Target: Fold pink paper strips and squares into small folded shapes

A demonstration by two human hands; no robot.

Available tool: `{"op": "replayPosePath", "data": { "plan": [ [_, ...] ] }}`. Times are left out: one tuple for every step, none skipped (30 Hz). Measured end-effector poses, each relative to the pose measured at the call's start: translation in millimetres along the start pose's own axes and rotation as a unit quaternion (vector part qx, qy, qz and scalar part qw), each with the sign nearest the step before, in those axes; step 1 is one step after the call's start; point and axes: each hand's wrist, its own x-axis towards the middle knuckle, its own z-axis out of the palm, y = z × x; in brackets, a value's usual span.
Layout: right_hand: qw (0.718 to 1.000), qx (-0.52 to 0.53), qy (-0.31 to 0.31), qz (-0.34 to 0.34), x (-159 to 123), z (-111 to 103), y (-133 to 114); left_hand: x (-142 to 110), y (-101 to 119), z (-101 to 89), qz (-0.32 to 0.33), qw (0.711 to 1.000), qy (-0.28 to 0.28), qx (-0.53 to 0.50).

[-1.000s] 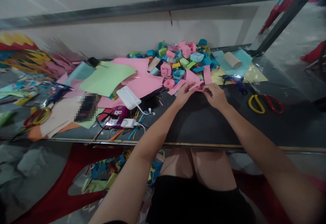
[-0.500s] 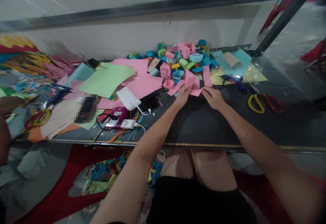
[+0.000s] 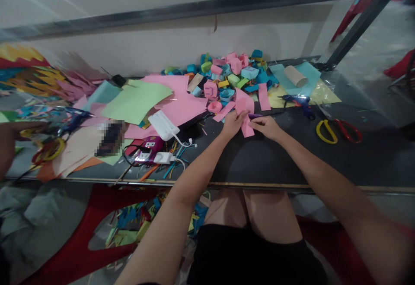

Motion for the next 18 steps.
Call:
{"op": "replayPosePath", "data": {
  "plan": [
    [1.000,0.013,-0.002,0.000,0.0,1.1,-1.1,0.1,-0.4,0.1,-0.004,1.000,0.001,-0.003],
    [1.000,0.024,0.001,-0.001,0.2,2.2,-1.7,0.3,-1.1,0.4,-0.007,1.000,-0.001,-0.010],
    [1.000,0.030,0.007,-0.001,0.6,3.1,-1.8,0.5,-2.2,0.8,-0.009,1.000,-0.005,-0.021],
    [0.999,0.032,0.015,0.000,1.0,3.7,-1.5,0.8,-3.6,1.4,-0.013,0.999,-0.012,-0.036],
    [0.999,0.031,0.025,0.001,1.6,4.0,-0.9,1.3,-5.1,2.1,-0.019,0.998,-0.018,-0.051],
    [0.999,0.028,0.034,0.003,2.1,4.1,-0.1,1.8,-6.7,2.7,-0.028,0.997,-0.020,-0.062],
    [0.999,0.023,0.042,0.005,2.5,3.9,0.8,2.5,-8.3,3.2,-0.037,0.997,-0.017,-0.067],
    [0.999,0.020,0.049,0.006,2.8,3.5,1.6,3.1,-9.9,3.6,-0.047,0.997,-0.009,-0.065],
    [0.998,0.017,0.054,0.007,3.0,3.0,2.3,3.8,-11.4,3.8,-0.054,0.997,0.001,-0.058],
    [0.998,0.017,0.058,0.006,3.1,2.5,2.9,4.3,-12.7,4.0,-0.057,0.997,0.012,-0.049],
    [0.998,0.019,0.063,0.006,3.1,2.1,3.3,4.8,-13.9,4.2,-0.055,0.997,0.022,-0.042],
    [0.997,0.022,0.068,0.005,3.0,1.7,3.6,5.0,-15.0,4.3,-0.049,0.998,0.030,-0.037],
    [0.997,0.024,0.075,0.004,2.9,1.4,3.9,5.1,-15.8,4.4,-0.039,0.998,0.037,-0.032],
    [0.996,0.026,0.084,0.002,2.8,1.2,4.3,5.1,-16.4,4.5,-0.025,0.999,0.043,-0.024],
    [0.995,0.024,0.094,0.000,2.9,0.9,4.8,4.9,-16.7,4.5,-0.009,0.999,0.049,-0.011],
    [0.995,0.020,0.103,-0.002,3.1,0.7,5.4,4.6,-16.6,4.2,0.007,0.998,0.056,0.007],
    [0.994,0.016,0.111,-0.004,3.3,0.3,6.0,4.3,-16.1,3.8,0.022,0.997,0.063,0.030],
    [0.993,0.014,0.119,-0.005,3.7,0.0,6.5,3.8,-15.2,3.2,0.037,0.995,0.070,0.053]
  ]
}}
